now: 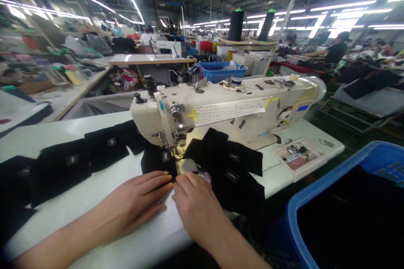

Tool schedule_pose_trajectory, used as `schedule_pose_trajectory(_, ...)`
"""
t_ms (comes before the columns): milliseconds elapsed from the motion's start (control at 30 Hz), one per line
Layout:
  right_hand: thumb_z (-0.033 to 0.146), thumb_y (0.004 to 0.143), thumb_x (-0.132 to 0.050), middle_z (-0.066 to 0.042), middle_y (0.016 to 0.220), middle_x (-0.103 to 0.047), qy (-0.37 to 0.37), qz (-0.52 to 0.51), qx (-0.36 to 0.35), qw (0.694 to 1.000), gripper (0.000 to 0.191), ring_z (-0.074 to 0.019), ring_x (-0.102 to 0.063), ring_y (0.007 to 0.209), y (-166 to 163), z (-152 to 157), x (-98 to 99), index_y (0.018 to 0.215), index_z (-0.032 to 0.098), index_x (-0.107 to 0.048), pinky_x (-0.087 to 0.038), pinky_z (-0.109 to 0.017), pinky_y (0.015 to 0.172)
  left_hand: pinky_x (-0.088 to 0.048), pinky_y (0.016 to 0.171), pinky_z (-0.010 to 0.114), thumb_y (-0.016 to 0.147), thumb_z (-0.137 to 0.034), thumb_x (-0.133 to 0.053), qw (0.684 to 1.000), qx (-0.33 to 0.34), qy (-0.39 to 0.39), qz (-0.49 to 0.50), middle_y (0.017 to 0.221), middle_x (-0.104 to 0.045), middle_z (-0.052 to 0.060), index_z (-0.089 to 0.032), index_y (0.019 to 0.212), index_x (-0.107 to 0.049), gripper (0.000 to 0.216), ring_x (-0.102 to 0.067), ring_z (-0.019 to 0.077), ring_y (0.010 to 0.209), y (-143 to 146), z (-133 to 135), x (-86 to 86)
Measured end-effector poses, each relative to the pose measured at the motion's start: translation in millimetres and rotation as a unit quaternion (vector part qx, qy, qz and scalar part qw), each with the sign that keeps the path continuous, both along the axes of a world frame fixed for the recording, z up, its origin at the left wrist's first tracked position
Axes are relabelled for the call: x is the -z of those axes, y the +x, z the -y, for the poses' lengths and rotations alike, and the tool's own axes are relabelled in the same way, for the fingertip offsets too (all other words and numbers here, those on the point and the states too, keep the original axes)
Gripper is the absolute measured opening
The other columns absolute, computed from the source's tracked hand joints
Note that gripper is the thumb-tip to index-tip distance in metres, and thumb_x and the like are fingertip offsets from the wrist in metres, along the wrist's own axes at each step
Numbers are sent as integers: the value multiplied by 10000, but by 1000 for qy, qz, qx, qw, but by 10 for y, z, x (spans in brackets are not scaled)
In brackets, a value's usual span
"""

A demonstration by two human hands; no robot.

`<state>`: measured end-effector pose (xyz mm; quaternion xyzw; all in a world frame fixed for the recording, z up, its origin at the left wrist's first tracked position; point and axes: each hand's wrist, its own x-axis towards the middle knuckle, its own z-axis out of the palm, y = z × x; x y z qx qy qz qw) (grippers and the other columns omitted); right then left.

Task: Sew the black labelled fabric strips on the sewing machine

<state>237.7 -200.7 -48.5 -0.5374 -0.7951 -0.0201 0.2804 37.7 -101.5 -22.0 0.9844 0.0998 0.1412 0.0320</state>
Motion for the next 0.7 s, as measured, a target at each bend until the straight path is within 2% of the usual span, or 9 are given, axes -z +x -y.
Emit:
schedule_pose_trajectory(300, 129, 955, -623, -117, 1126, -698, 0, 41, 34, 999, 176, -263, -624, 1050, -41, -141, -19, 1127, 112, -658, -558, -412, 900, -590, 985, 435, 1005, -259, -499, 1000, 5, 9, 13, 1240, -694, 147, -127, 1238, -670, 317, -640, 285, 1193, 34, -211, -21)
schedule_pose_trajectory(500, 68, 967, -546, -116, 1067, -704, 46, 16, 39, 998, 196, -253, -629, 1002, 26, -73, -94, 1123, 92, -662, -524, -394, 887, -589, 982, 423, 1004, -272, -505, 1000, -3, 1, 13, 1217, -701, 134, -159, 1207, -693, 298, -655, 267, 1159, 48, -327, -50)
schedule_pose_trajectory(700, 145, 1025, -471, -107, 1056, -720, 91, 2, 125, 988, 211, -254, -620, 923, 225, 102, -269, 1060, 121, -677, -449, -414, 833, -596, 969, 422, 1009, -280, -498, 1000, -10, 6, 22, 1225, -696, 134, -161, 1214, -693, 307, -658, 266, 1147, 65, -446, -52)
